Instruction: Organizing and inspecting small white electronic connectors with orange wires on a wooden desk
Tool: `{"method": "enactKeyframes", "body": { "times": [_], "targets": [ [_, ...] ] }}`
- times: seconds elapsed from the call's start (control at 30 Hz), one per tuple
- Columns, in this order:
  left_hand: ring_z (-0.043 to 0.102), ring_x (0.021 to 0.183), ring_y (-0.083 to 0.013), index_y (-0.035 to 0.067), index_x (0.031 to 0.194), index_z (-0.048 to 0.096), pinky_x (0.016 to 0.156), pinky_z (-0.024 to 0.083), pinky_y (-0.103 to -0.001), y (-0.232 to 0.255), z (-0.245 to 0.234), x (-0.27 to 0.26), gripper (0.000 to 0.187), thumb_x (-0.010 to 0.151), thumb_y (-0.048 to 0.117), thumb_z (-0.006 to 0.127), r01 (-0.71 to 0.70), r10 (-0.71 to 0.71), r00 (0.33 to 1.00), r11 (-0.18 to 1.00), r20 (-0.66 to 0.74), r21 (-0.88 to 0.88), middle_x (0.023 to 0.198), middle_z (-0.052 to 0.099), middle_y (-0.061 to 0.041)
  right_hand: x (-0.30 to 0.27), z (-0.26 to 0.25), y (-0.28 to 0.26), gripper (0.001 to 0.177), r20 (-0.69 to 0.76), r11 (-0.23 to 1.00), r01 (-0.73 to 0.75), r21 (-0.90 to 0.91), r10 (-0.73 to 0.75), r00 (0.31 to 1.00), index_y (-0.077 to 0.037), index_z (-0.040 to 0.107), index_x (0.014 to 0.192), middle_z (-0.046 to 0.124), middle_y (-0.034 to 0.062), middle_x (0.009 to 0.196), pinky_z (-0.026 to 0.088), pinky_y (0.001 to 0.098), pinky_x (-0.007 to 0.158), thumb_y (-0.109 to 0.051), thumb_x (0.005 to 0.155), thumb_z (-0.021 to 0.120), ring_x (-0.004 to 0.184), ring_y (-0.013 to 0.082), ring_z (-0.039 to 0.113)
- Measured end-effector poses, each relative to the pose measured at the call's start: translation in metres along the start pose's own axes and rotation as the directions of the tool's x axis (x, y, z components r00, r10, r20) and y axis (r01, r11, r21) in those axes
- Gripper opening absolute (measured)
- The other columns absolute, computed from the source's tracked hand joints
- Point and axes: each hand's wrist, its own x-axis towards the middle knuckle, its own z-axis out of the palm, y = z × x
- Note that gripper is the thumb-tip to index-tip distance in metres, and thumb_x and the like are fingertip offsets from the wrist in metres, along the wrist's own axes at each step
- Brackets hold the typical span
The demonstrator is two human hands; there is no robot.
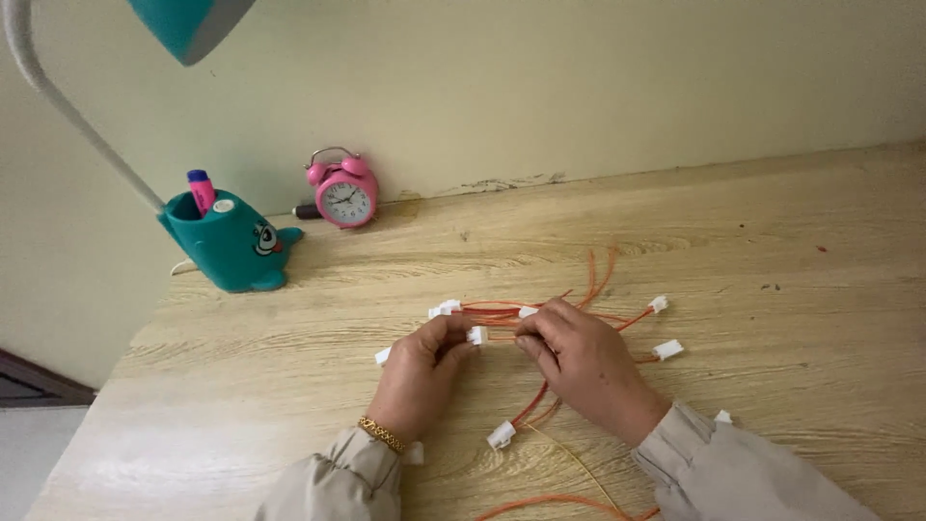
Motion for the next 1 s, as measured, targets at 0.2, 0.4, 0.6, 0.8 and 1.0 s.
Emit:
{"method": "enactKeyframes", "body": {
  "times": [0.2,0.4,0.6,0.8,1.0],
  "targets": [
    [0.072,0.091,-0.0069,0.018,0.100,0.069,0.086,0.053,-0.022,-0.019,-0.002,0.002,0.019,0.083,0.011,0.067,-0.060,0.061,0.998,0.997,-0.030,0.050,0.098,0.079,0.004,0.000,-0.002,-0.004,0.013,-0.002,0.997,-0.059,-0.055,0.059,0.998,-0.012,0.065,0.092,0.065,-0.0013,0.089,0.049,0.0336,0.060,-0.023,0.091,0.057,0.073,0.0157,0.063],
    [0.071,0.090,-0.0074,0.018,0.100,0.069,0.084,0.053,-0.023,-0.020,-0.004,0.000,0.016,0.085,0.011,0.066,-0.077,0.078,0.997,0.996,-0.018,0.039,0.097,0.078,0.004,0.002,-0.007,-0.011,0.007,-0.076,1.000,-0.002,-0.012,0.001,0.997,-0.012,0.063,0.086,0.063,-0.0007,0.084,0.047,0.0321,0.061,-0.017,0.088,0.060,0.072,0.0155,0.061],
    [0.070,0.088,-0.0066,0.018,0.102,0.069,0.083,0.052,-0.023,-0.021,-0.004,0.000,0.018,0.085,0.012,0.065,-0.065,0.066,0.998,0.996,-0.015,0.057,0.096,0.078,0.004,0.005,-0.010,-0.020,0.006,-0.125,0.995,0.080,0.055,-0.072,0.989,-0.010,0.060,0.079,0.059,0.0002,0.075,0.045,0.0295,0.061,-0.011,0.085,0.059,0.066,0.0153,0.057],
    [0.069,0.087,-0.0065,0.020,0.099,0.068,0.081,0.051,-0.024,-0.022,-0.005,-0.001,0.015,0.085,0.014,0.065,-0.089,0.089,0.996,0.991,-0.002,0.101,0.094,0.078,0.006,0.004,-0.007,-0.014,0.006,-0.098,0.997,0.071,0.021,-0.068,0.993,-0.011,0.061,0.081,0.059,-0.0006,0.076,0.045,0.0301,0.061,-0.013,0.087,0.060,0.067,0.0154,0.058],
    [0.070,0.092,-0.0071,0.017,0.102,0.068,0.085,0.052,-0.024,-0.024,-0.003,-0.003,0.018,0.085,0.012,0.065,-0.093,0.093,0.996,0.995,0.010,0.036,0.098,0.078,0.004,0.002,-0.004,-0.009,0.005,-0.097,0.998,0.059,-0.006,-0.059,0.993,-0.012,0.062,0.082,0.060,-0.0006,0.077,0.045,0.0303,0.059,-0.014,0.087,0.062,0.067,0.0155,0.059]
  ]
}}
